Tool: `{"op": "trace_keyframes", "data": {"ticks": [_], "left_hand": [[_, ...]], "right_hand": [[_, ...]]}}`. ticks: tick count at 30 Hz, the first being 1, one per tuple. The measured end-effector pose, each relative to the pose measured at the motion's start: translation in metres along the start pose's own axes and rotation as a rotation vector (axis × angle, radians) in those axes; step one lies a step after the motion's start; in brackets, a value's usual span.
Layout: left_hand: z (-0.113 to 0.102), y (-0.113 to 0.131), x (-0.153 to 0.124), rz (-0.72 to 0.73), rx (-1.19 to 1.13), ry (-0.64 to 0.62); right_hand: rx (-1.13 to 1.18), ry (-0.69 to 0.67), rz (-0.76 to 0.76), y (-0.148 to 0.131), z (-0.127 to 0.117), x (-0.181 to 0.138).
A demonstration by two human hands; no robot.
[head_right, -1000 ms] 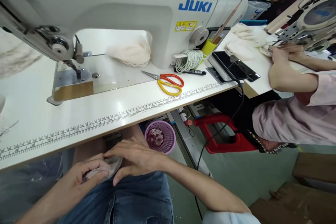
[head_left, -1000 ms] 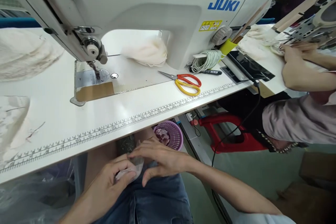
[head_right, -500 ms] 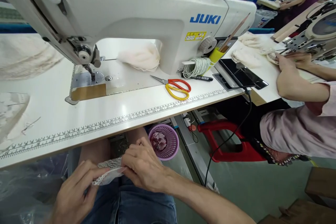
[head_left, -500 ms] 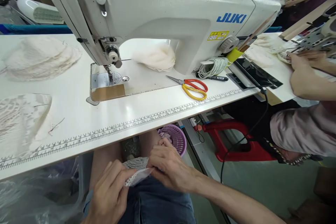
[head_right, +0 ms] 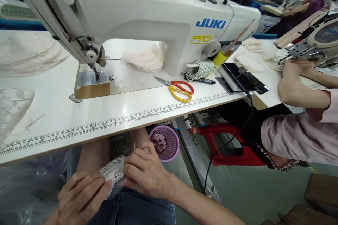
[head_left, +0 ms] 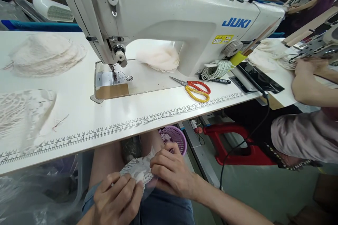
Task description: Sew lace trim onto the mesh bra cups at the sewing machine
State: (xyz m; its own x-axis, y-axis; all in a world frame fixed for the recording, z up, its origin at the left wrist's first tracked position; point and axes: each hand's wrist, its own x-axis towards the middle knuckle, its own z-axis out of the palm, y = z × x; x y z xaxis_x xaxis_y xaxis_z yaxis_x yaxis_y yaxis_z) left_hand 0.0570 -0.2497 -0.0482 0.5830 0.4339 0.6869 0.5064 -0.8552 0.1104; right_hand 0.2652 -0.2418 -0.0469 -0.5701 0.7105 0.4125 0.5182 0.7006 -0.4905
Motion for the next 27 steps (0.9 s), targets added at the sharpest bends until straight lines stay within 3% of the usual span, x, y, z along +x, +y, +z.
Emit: {"op": "trace_keyframes", "data": {"ticks": [7,22,24,27], "left_hand": [[0.001,-0.002,0.001,0.077,-0.001,-0.024],[0.014,0.000,0.004,0.098,-0.036,-0.084],[0.016,0.000,0.004,0.074,-0.043,-0.089],[0.017,-0.001,0.000,0.040,-0.038,-0.075]], "right_hand": [[0.314,0.049,0.187,-0.001,-0.007,0.002],[0.164,-0.209,0.155,-0.008,-0.009,0.011],[0.237,-0.162,0.163,-0.010,-0.011,0.011],[0.590,0.040,0.330,-0.008,-0.017,0.009]]}}
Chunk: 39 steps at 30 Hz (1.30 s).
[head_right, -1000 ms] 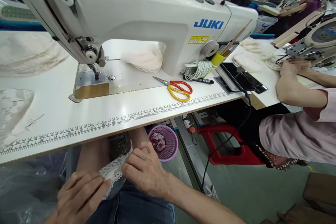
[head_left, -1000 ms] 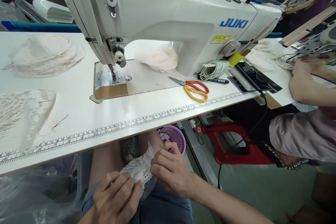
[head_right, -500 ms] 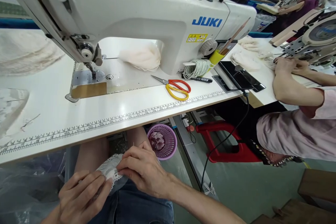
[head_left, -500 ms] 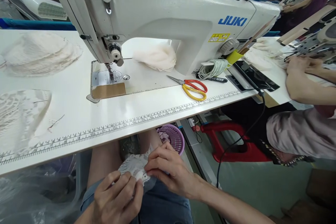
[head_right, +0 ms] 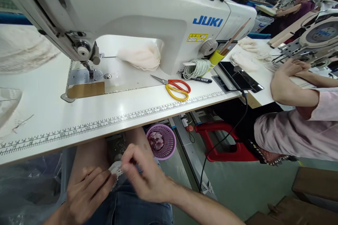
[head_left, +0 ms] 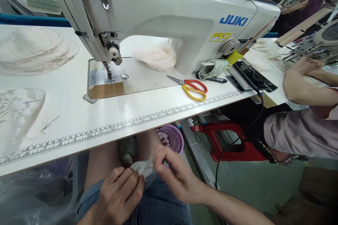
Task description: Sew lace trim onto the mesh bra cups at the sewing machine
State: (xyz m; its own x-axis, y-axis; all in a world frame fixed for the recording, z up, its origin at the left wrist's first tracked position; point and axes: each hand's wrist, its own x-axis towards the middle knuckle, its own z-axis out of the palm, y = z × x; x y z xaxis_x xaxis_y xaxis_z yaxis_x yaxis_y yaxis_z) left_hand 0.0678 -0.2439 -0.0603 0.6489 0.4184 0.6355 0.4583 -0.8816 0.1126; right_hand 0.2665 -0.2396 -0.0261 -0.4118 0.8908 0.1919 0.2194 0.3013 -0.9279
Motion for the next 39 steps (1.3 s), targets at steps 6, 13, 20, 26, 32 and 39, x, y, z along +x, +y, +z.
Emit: {"op": "trace_keyframes", "data": {"ticks": [6,13,20,26,32,39], "left_hand": [[-0.001,-0.003,-0.011,-0.023,-0.006,0.030],[0.001,-0.006,-0.013,-0.020,-0.040,0.020],[0.000,-0.002,-0.010,-0.016,-0.065,0.026],[0.001,0.000,-0.008,-0.017,-0.082,0.029],[0.002,0.000,-0.004,-0.042,-0.079,0.027],[0.000,-0.003,-0.008,-0.040,-0.068,0.031]], "right_hand": [[0.095,0.052,0.101,0.007,-0.014,-0.003],[-0.145,-0.010,0.006,0.013,-0.006,-0.009],[-0.090,-0.174,0.060,0.006,0.003,0.001],[-0.233,-0.295,0.068,0.008,0.005,0.004],[-0.242,-0.244,0.082,0.013,0.013,-0.001],[-0.182,0.003,0.111,0.017,0.007,-0.004]]}}
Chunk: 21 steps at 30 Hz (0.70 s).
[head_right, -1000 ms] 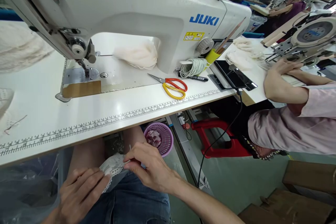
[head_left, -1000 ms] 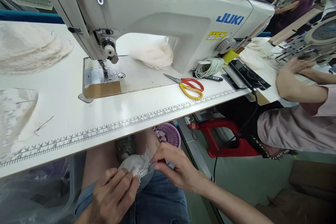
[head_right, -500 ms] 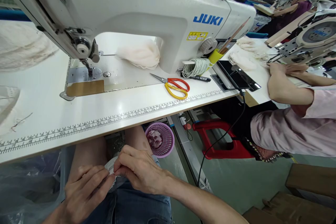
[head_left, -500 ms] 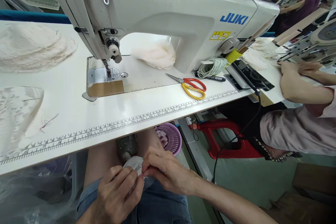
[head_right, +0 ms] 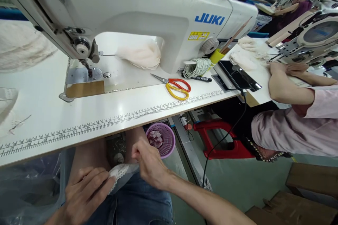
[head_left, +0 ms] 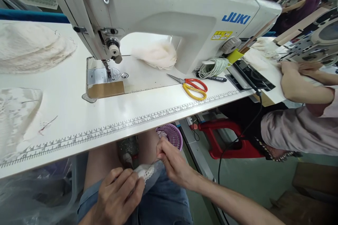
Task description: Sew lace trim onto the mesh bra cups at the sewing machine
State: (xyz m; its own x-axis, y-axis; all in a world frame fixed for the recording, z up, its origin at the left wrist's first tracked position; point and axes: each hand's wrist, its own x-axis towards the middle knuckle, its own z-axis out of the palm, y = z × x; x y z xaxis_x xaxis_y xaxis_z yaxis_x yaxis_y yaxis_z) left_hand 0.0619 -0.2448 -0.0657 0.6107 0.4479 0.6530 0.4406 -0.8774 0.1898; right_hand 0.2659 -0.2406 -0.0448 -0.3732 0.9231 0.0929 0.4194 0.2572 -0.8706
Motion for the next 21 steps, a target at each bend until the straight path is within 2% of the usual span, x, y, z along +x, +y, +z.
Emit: {"op": "trace_keyframes", "data": {"ticks": [3,5,9,12,14,17,21], "left_hand": [[0.002,-0.002,-0.002,-0.005,0.002,0.003],[0.003,-0.003,-0.003,-0.008,-0.004,0.008],[0.002,-0.003,-0.002,0.011,0.000,-0.016],[0.002,-0.002,-0.001,0.012,0.008,-0.030],[0.003,-0.001,0.000,-0.003,-0.011,-0.026],[0.004,0.000,0.002,-0.058,-0.084,-0.027],[0.004,0.002,0.008,-0.167,-0.162,-0.047]], "right_hand": [[0.005,0.077,0.046,0.012,-0.012,-0.002],[-0.076,0.108,0.093,0.022,-0.021,-0.007],[-0.294,0.042,0.198,0.046,-0.035,-0.023],[-0.373,0.022,0.227,0.052,-0.037,-0.029],[-0.393,-0.052,0.178,0.045,-0.035,-0.029],[-0.350,-0.231,0.003,0.025,-0.024,-0.022],[-0.291,-0.242,-0.110,0.012,-0.004,-0.014]]}}
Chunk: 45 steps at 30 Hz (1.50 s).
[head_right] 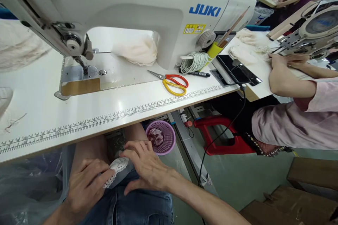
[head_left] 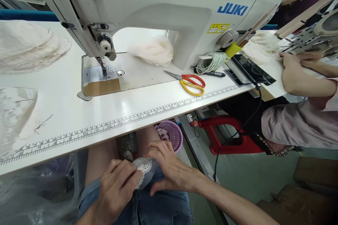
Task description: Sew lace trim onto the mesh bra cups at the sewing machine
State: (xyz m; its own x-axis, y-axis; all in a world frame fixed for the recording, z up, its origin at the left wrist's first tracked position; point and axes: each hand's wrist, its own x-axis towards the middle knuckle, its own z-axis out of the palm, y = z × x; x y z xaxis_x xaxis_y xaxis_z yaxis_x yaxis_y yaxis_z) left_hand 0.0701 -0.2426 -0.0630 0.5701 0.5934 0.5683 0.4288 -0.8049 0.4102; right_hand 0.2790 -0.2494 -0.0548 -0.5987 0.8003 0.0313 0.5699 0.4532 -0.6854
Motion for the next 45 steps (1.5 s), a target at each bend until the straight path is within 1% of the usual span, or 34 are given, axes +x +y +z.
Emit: {"op": "trace_keyframes", "data": {"ticks": [3,5,6,8,10,11,12,14,16,18,20,23,25,29,33,35,36,39,42,44,45], "left_hand": [[-0.002,0.003,0.003,-0.133,-0.072,0.018],[-0.004,0.003,0.004,-0.312,-0.179,0.001],[-0.005,0.002,0.004,-0.440,-0.248,-0.030],[-0.008,0.000,0.003,-0.753,-0.428,-0.141],[-0.012,-0.003,0.003,-1.078,-0.685,-0.288],[-0.013,-0.004,0.002,-1.211,-0.832,-0.355],[-0.014,-0.004,0.002,-1.314,-0.975,-0.412],[-0.016,-0.005,0.001,-1.422,-1.189,-0.467],[-0.017,-0.005,0.000,-1.442,-1.269,-0.463],[-0.018,-0.006,-0.001,-1.437,-1.279,-0.451],[-0.019,-0.007,-0.002,-1.436,-1.259,-0.445],[-0.019,-0.009,-0.003,-1.453,-1.230,-0.455],[-0.020,-0.009,-0.002,-1.462,-1.229,-0.463],[-0.019,-0.009,0.003,-1.444,-1.222,-0.492],[-0.019,-0.008,0.006,-1.456,-1.239,-0.489],[-0.019,-0.008,0.004,-1.462,-1.239,-0.466],[-0.019,-0.008,0.004,-1.469,-1.238,-0.457],[-0.019,-0.008,0.004,-1.496,-1.243,-0.449],[-0.021,-0.008,0.007,-1.498,-1.222,-0.460],[-0.022,-0.008,0.009,-1.517,-1.220,-0.470],[-0.023,-0.008,0.010,-1.534,-1.227,-0.472]], "right_hand": [[0.049,0.029,0.009,-0.001,0.010,0.006],[0.128,0.023,0.016,0.002,0.011,0.008],[0.183,0.010,0.022,0.003,0.011,0.009],[0.312,-0.033,0.044,0.006,0.008,0.011],[0.443,-0.085,0.092,0.009,0.006,0.013],[0.512,-0.108,0.115,0.010,0.005,0.014],[0.580,-0.127,0.139,0.011,0.004,0.015],[0.689,-0.157,0.181,0.012,0.003,0.017],[0.744,-0.177,0.200,0.011,0.003,0.017],[0.709,-0.144,0.197,0.010,0.002,0.015],[0.586,-0.035,0.154,0.008,0.001,0.012],[0.322,0.165,0.029,0.003,0.001,0.006],[0.165,0.226,-0.040,-0.003,0.002,0.005],[-0.065,0.192,-0.089,-0.011,0.007,0.011],[-0.181,0.136,-0.143,-0.010,0.008,0.018],[-0.161,0.109,-0.153,-0.009,0.006,0.020],[-0.111,0.101,-0.150,-0.009,0.004,0.020],[0.190,0.076,-0.136,-0.013,-0.004,0.021],[0.507,-0.033,-0.162,-0.016,-0.013,0.020],[0.581,-0.105,-0.164,-0.010,-0.017,0.017],[0.556,-0.119,-0.123,-0.002,-0.020,0.013]]}}
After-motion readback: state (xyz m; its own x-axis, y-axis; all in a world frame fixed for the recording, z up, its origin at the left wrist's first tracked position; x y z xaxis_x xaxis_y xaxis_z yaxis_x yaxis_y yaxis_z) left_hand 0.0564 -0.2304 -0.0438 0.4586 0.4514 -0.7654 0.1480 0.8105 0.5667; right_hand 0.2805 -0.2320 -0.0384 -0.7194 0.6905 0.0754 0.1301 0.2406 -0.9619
